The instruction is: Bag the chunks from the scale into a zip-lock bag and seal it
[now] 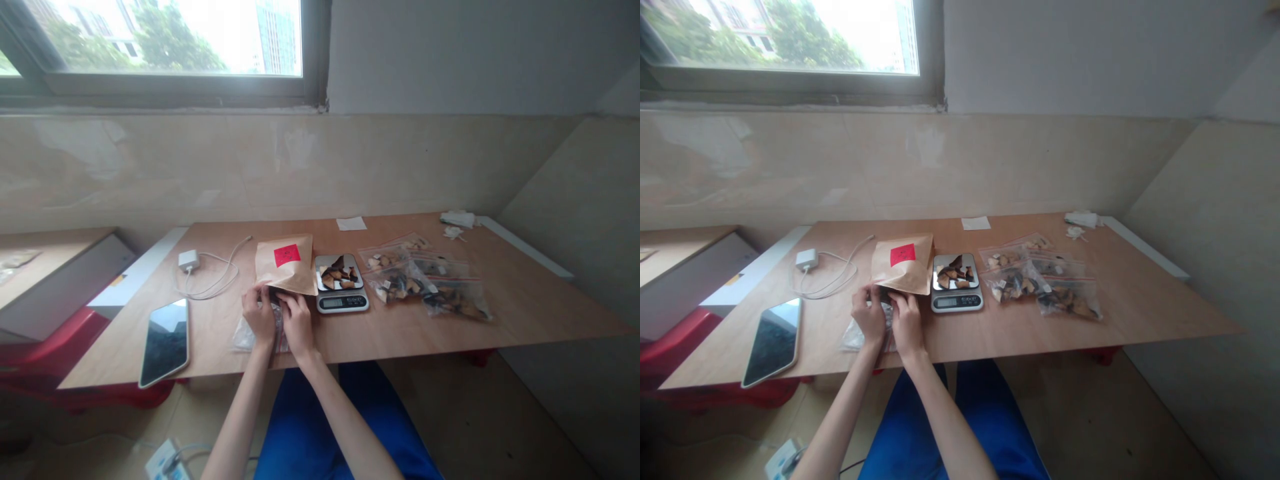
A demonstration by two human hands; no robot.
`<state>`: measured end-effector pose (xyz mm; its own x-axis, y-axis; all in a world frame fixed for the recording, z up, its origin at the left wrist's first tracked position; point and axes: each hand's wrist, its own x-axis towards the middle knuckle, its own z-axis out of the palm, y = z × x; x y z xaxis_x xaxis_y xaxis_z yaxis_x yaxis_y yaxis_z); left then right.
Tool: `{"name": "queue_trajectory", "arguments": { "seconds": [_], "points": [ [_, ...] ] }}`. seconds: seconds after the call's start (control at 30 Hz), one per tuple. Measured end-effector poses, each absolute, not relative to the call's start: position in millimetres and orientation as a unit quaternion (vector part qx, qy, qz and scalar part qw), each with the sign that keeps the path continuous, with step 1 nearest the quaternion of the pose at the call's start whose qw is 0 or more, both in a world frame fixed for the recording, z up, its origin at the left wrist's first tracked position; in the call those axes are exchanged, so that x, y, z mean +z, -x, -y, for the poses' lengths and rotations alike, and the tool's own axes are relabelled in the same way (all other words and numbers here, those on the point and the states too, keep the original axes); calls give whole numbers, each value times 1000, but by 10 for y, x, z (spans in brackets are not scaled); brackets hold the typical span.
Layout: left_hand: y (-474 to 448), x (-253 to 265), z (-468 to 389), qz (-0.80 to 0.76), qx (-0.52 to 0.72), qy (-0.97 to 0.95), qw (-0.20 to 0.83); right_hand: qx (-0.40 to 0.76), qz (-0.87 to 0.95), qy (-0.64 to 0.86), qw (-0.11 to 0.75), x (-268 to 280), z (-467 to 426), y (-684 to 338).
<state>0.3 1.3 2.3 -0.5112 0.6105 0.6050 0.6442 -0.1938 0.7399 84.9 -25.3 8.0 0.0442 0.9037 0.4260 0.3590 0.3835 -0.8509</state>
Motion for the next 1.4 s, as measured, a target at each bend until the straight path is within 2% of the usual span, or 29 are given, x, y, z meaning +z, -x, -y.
{"name": "queue_trajectory", "arguments": {
  "seconds": [0.2, 0.57, 0.7, 0.87, 1.0, 1.1, 1.23, 1.33, 1.4],
  "points": [
    [-6, 33, -6, 623, -595, 508, 21, 264, 622, 458, 577, 86, 323, -920],
    [-9, 49, 0, 618, -592, 516, 16, 283, 610, 435, 599, 145, 402, -1101],
    [-12, 50, 4, 619, -592, 516, 16, 337, 595, 403, 608, 209, 451, -1238],
    [-15, 57, 9, 617, -590, 520, 18, 436, 572, 385, 578, 353, 508, -1470],
    [-12, 56, 12, 624, -588, 514, 13, 454, 550, 412, 567, 453, 536, -1694],
    [-11, 57, 14, 622, -589, 515, 16, 412, 553, 431, 582, 533, 505, -1884],
    [-19, 70, 16, 618, -591, 517, 16, 274, 615, 469, 572, 692, 265, -2124],
    [-23, 80, 15, 615, -596, 516, 12, 172, 690, 484, 510, 807, -83, -2227],
    [-24, 83, 14, 613, -598, 516, 9, 122, 741, 493, 439, 852, -336, -2238]
  ]
}}
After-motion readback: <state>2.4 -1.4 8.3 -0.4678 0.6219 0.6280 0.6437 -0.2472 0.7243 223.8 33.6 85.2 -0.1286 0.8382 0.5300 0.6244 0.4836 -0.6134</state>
